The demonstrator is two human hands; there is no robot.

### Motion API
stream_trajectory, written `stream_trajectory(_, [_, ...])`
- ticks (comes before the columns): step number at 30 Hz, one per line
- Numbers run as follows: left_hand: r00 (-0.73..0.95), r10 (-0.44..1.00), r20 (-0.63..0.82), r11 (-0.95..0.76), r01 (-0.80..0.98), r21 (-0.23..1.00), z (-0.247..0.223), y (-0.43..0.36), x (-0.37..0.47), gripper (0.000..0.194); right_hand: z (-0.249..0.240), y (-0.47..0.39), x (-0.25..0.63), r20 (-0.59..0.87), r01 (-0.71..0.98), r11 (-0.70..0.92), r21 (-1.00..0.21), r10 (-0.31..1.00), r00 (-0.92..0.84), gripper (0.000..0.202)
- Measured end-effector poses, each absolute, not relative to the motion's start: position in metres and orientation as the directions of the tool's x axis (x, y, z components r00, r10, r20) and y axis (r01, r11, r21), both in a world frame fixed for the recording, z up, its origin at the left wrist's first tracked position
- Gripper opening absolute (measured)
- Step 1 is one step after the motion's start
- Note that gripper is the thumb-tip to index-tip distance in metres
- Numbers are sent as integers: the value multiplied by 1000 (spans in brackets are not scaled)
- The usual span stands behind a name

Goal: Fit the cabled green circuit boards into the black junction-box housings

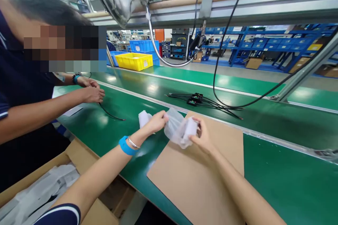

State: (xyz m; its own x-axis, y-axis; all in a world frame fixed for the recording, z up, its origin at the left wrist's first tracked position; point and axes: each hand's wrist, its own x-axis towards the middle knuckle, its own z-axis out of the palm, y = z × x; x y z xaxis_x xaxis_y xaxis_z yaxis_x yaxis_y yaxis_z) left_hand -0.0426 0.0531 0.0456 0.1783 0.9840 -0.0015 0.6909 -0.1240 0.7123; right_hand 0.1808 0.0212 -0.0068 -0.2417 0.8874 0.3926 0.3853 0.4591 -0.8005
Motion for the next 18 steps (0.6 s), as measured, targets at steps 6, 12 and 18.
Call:
stream_trajectory(6, [184, 979, 85, -121, 193, 974, 114, 71, 22, 9, -45, -14, 242, 374, 303, 357, -883, 927, -4, 42])
stream_trajectory(12, [96, 965, 242, -224, -168, 960, 176, 88, 43, 7, -59, -30, 242, 390, 442, 315, -839, 917, 87, 41])
stream_trajectory(18, [-89, 929, 359, -365, -388, 847, 216, 111, 37, 14, -44, -44, 230, 500, 609, 387, -692, 866, 17, 34])
